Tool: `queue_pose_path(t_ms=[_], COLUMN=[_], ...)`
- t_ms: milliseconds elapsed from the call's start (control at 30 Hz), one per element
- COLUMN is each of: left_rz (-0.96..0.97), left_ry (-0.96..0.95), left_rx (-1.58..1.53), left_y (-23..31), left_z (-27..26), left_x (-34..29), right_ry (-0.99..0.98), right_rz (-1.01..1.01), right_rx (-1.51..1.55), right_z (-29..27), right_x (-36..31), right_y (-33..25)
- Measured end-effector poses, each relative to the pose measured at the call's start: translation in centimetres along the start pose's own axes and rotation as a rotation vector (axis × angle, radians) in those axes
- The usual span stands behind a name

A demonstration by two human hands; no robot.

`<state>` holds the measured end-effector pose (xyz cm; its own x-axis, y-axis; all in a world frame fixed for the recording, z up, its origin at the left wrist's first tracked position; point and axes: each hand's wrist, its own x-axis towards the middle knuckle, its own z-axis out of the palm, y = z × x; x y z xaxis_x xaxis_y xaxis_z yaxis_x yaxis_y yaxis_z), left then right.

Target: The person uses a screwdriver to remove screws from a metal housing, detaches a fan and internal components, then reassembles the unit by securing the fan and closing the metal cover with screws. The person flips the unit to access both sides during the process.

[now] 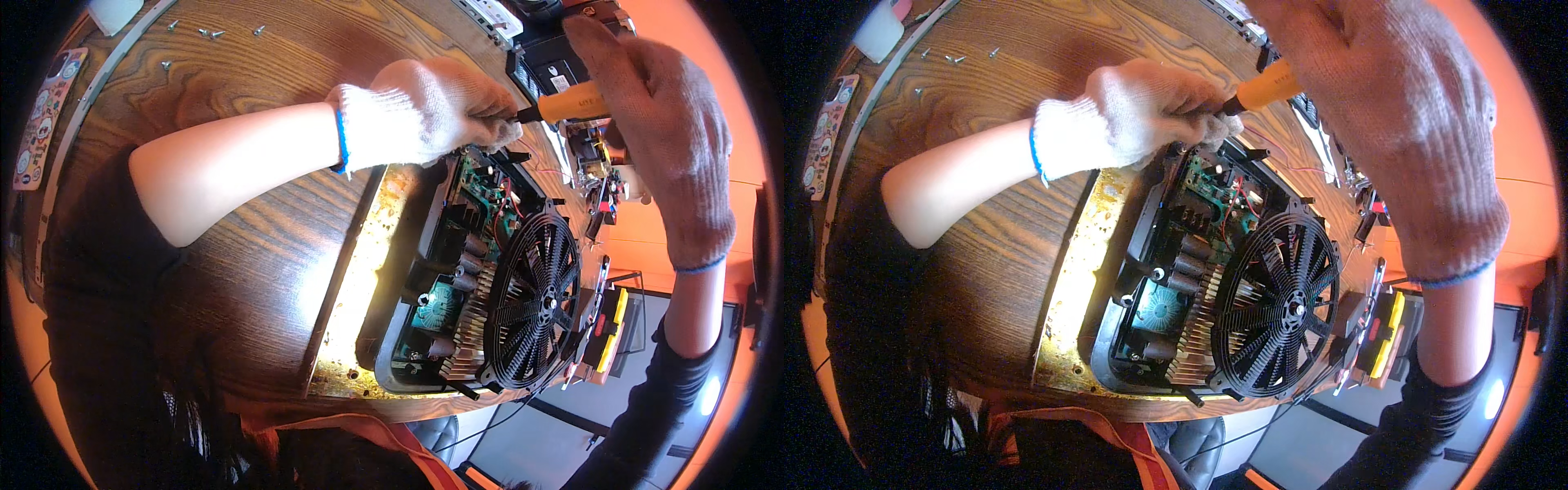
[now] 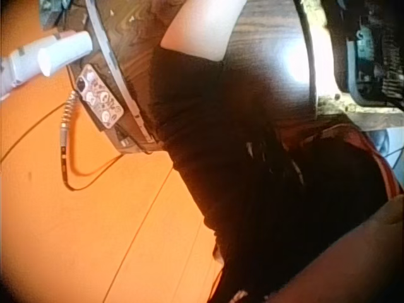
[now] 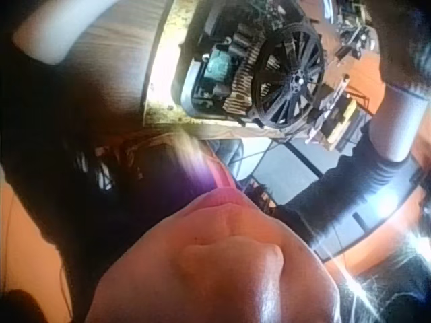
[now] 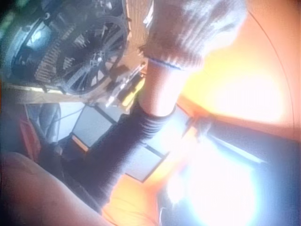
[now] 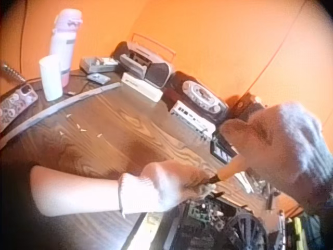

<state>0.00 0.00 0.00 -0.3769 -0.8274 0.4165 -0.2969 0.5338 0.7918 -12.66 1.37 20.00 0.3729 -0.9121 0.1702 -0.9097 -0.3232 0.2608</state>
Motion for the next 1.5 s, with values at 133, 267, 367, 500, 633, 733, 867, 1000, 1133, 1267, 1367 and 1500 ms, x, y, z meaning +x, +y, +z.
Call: queue_pose_path(t_ms=[133,267,367,500,633,733,867,1000,1133,1267,1367,1500], left_rz=[0.021,-0.183,-0.332,-0.147,-0.160,-0.058,-0.149,-0.202,-0.190,-0.277,-0.277,-0.207], left_ry=[0.020,0.193,0.405,0.472,0.496,0.465,0.406,0.435,0.420,0.448,0.415,0.482], left_rx=[-0.106,-0.331,-0.477,-0.552,-0.268,-0.080,-0.211,-0.222,-0.282,-0.315,-0.112,-0.146], left_y=[0.0,-0.2,-0.7,-1.6,-1.7,-1.9,-1.1,-0.7,-1.0,-1.5,-2.0,-2.3], left_z=[0.0,-1.0,-1.3,-1.9,-1.4,-2.1,-2.5,-2.5,-2.4,-1.5,-1.5,-1.6], left_x=[0.3,0.0,-0.5,0.0,0.2,-0.2,-0.6,-0.2,-0.6,0.1,0.2,0.3], right_ry=[-0.356,-0.193,0.201,0.173,0.195,-0.080,-0.313,-0.300,-0.029,0.143,0.470,0.025], right_rz=[0.188,-0.150,-0.745,-1.111,-0.473,-0.017,-0.095,-0.936,-1.291,-0.530,0.122,-0.366], right_rx=[0.104,0.191,0.072,-0.007,0.404,0.318,0.249,-0.107,-0.237,0.837,1.481,1.959], right_z=[-2.7,-0.3,2.5,0.6,3.5,0.8,-0.5,-1.4,-1.4,3.7,7.4,7.7], right_x=[1.2,2.2,1.7,2.0,0.1,-0.8,0.5,2.8,2.0,0.2,-0.1,0.7], right_y=[-2.5,-2.5,-0.7,2.0,2.1,2.0,4.0,5.3,2.4,0.6,1.2,0.9])
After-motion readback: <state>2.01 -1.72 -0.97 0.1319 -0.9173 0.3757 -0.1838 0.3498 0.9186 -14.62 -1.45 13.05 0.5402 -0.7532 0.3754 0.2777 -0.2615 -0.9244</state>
